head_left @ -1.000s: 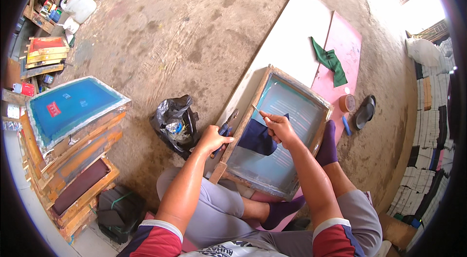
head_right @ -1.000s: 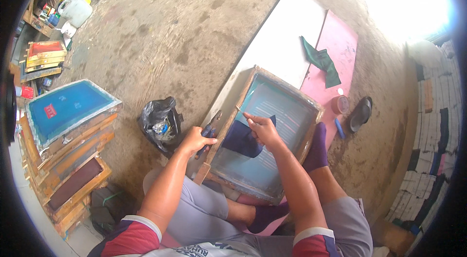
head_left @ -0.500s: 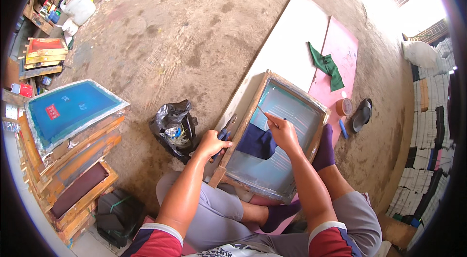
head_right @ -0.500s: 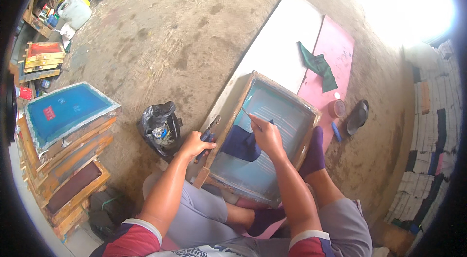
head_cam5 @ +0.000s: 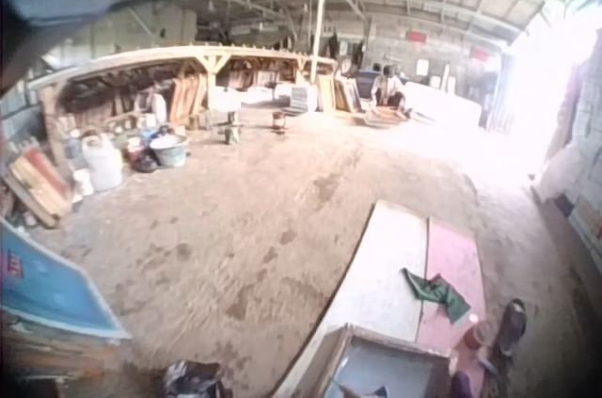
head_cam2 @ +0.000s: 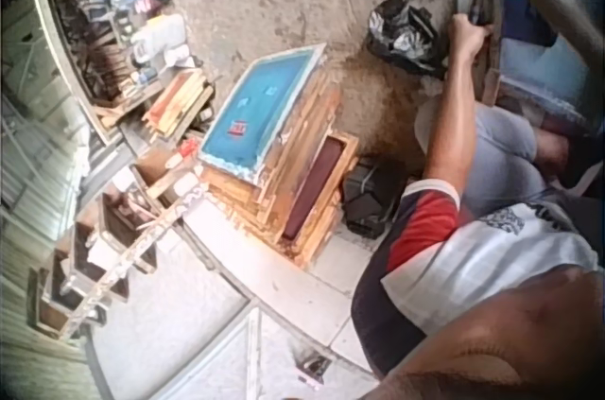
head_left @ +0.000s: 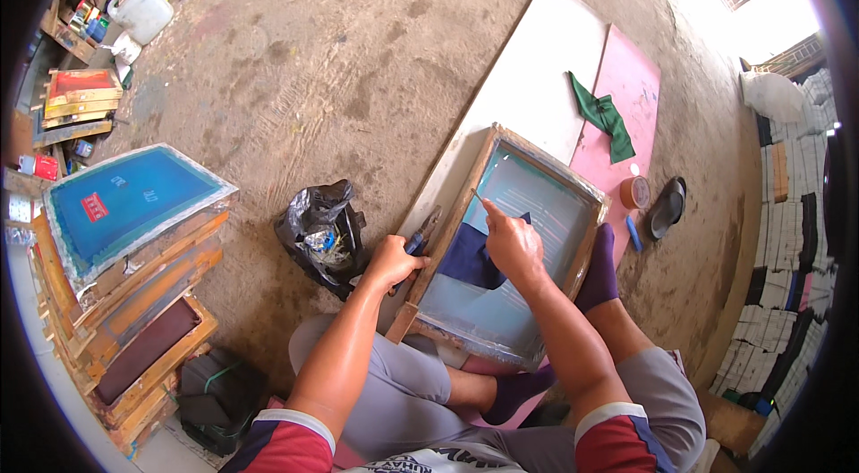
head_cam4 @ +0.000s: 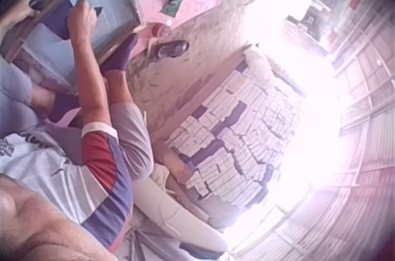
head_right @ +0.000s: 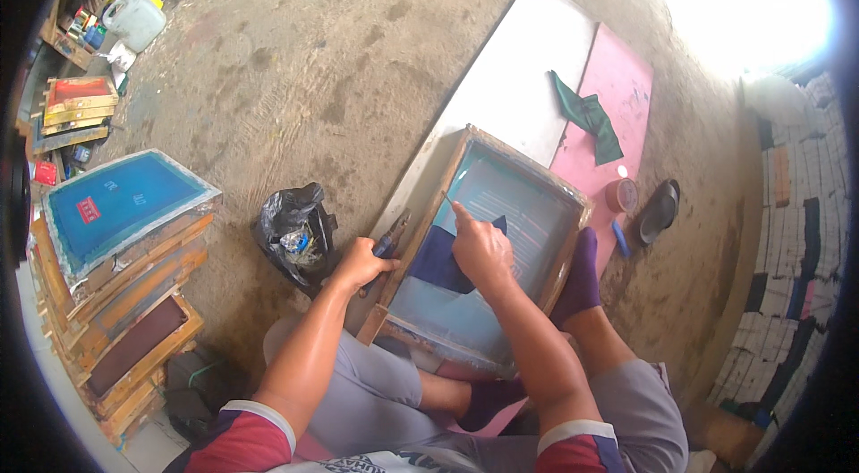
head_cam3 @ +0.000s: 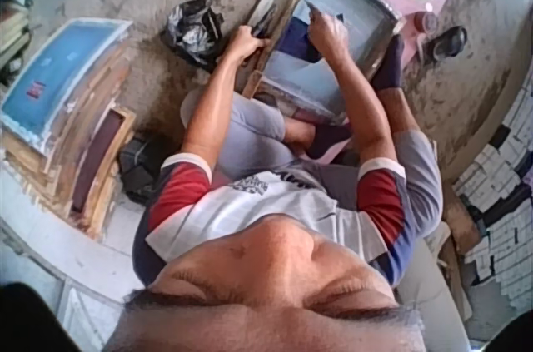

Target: The person sits on the floor and uses pliers and a small tool to remove staples and adjust the mesh on a screen frame. They repeatedly pry and pull at the frame edges, occasionally switching tools, while working on a single frame placed on a pink board.

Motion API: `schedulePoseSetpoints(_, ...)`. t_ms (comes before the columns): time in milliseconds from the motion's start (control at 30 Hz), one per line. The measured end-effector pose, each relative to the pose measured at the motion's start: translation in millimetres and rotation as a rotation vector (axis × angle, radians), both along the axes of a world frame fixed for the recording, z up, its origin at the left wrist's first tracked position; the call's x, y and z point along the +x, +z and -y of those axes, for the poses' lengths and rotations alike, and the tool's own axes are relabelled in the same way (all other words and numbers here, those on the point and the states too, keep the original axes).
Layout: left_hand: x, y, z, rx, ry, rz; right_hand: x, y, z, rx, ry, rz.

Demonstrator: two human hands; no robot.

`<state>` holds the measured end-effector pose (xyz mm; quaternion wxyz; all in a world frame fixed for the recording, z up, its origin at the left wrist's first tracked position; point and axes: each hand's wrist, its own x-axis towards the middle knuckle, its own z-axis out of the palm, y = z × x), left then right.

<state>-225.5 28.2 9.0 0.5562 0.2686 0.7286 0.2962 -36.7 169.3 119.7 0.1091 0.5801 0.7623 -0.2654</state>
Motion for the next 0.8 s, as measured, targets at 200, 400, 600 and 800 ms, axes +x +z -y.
schedulePoseSetpoints(200,0,1,-2,-0.013,0.011,0.079,17,-22,-4,-0.022,-0.027,-0.240)
schedulePoseSetpoints(400,2,-3,-3,-0.011,0.030,0.106,37,-53,-24,-0.064,0.006,-0.425)
schedulePoseSetpoints(600,0,4,0,-0.039,0.068,0.138,42,-54,-35,-0.670,-0.413,-0.682)
schedulePoseSetpoints(800,1,17,-5,-0.036,0.067,0.144,60,-125,-50,-0.251,-0.053,-0.808)
